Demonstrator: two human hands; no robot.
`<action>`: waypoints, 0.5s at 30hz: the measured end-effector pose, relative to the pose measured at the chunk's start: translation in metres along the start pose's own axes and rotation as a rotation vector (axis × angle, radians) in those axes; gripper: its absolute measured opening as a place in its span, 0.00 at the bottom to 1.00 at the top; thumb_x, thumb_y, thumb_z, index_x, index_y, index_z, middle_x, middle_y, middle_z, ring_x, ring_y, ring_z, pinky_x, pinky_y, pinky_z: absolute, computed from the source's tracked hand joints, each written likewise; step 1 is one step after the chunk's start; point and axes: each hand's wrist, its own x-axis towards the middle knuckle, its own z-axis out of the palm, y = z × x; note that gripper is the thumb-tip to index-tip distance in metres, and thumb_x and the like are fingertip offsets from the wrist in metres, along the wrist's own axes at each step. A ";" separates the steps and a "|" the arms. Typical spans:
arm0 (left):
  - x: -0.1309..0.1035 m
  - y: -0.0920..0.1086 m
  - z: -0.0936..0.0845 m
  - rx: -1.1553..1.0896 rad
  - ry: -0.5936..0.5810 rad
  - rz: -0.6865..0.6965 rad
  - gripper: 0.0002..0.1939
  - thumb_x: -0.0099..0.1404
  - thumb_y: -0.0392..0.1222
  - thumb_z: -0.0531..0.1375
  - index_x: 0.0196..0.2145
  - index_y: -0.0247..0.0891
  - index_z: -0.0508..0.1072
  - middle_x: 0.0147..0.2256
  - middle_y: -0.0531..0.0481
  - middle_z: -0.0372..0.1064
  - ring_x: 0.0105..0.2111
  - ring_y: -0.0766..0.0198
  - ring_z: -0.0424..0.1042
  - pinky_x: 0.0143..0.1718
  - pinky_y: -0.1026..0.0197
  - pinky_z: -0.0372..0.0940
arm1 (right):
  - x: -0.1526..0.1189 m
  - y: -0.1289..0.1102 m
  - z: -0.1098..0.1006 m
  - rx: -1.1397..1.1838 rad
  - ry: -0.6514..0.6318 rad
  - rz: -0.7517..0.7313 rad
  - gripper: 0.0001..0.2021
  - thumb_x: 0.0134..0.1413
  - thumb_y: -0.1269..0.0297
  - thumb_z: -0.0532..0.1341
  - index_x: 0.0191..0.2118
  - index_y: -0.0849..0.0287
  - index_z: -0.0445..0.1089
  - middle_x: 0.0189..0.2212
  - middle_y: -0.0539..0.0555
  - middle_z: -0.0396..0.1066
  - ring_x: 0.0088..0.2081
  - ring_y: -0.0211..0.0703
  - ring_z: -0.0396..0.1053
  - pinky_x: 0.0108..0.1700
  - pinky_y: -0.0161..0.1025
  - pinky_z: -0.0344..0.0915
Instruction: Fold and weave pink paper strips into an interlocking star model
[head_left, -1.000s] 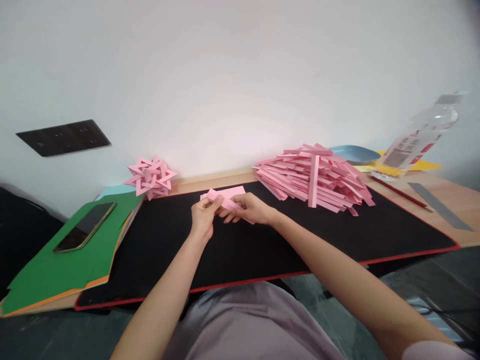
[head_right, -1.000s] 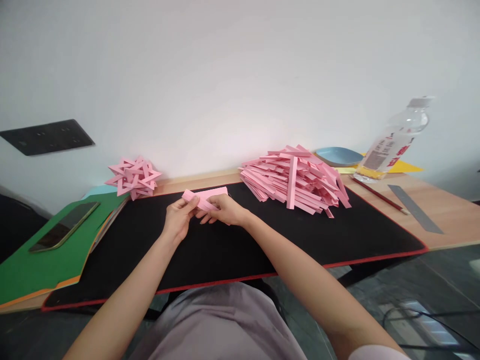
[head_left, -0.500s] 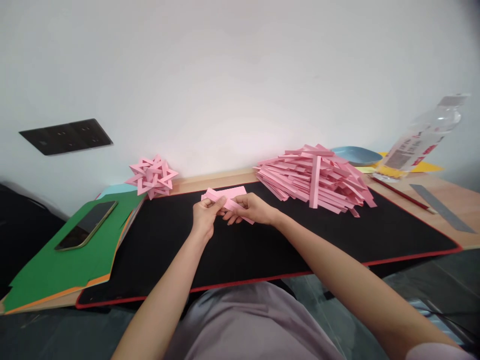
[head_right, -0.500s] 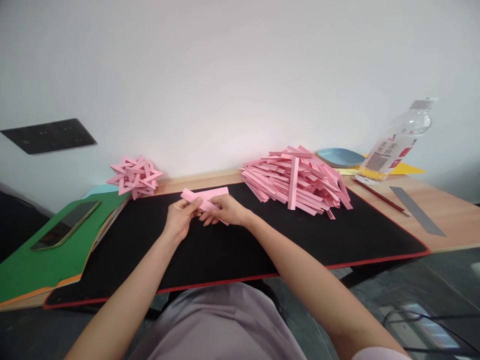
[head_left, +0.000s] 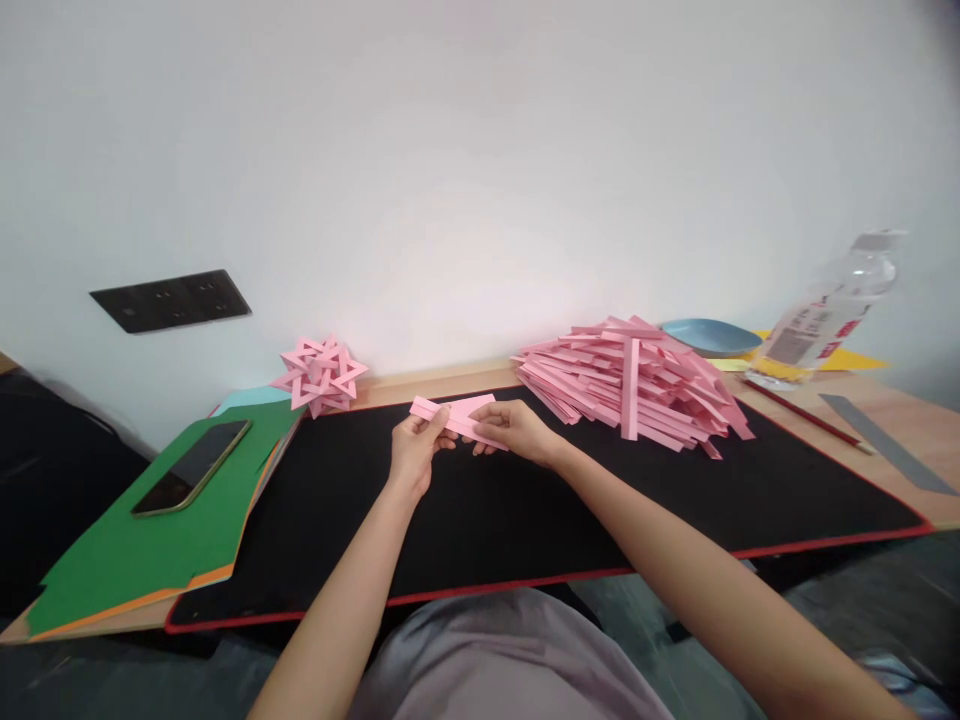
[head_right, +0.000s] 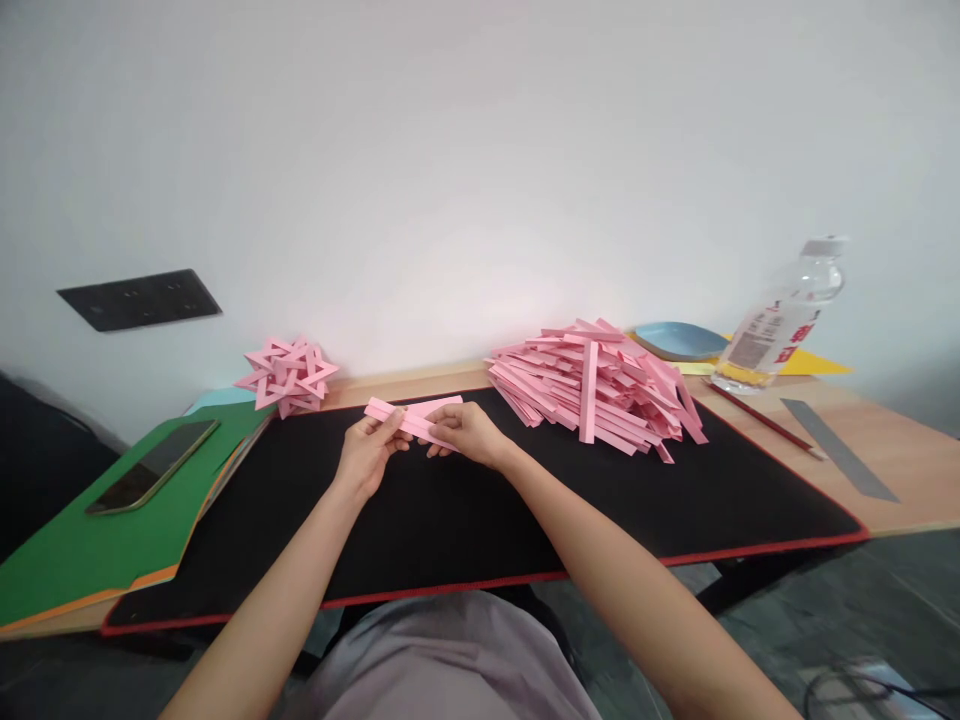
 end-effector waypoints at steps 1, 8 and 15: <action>-0.001 0.001 0.000 -0.008 -0.009 0.000 0.18 0.45 0.45 0.67 0.31 0.29 0.74 0.20 0.50 0.68 0.20 0.70 0.66 0.21 0.67 0.63 | 0.000 0.000 0.000 -0.009 0.014 -0.006 0.13 0.48 0.62 0.61 0.38 0.66 0.67 0.30 0.57 0.74 0.26 0.36 0.71 0.28 0.32 0.67; -0.004 0.008 -0.002 -0.008 -0.129 0.048 0.16 0.46 0.40 0.67 0.34 0.32 0.73 0.28 0.48 0.70 0.27 0.66 0.69 0.21 0.68 0.62 | 0.000 -0.002 0.002 -0.008 0.070 -0.074 0.13 0.48 0.63 0.59 0.40 0.64 0.65 0.31 0.56 0.73 0.23 0.34 0.69 0.24 0.30 0.63; -0.006 0.008 -0.002 -0.033 -0.210 0.026 0.17 0.48 0.38 0.66 0.37 0.32 0.72 0.40 0.40 0.71 0.27 0.66 0.71 0.24 0.65 0.64 | 0.000 -0.003 0.002 0.029 0.015 -0.088 0.13 0.46 0.64 0.59 0.38 0.63 0.60 0.25 0.52 0.72 0.21 0.34 0.68 0.23 0.30 0.60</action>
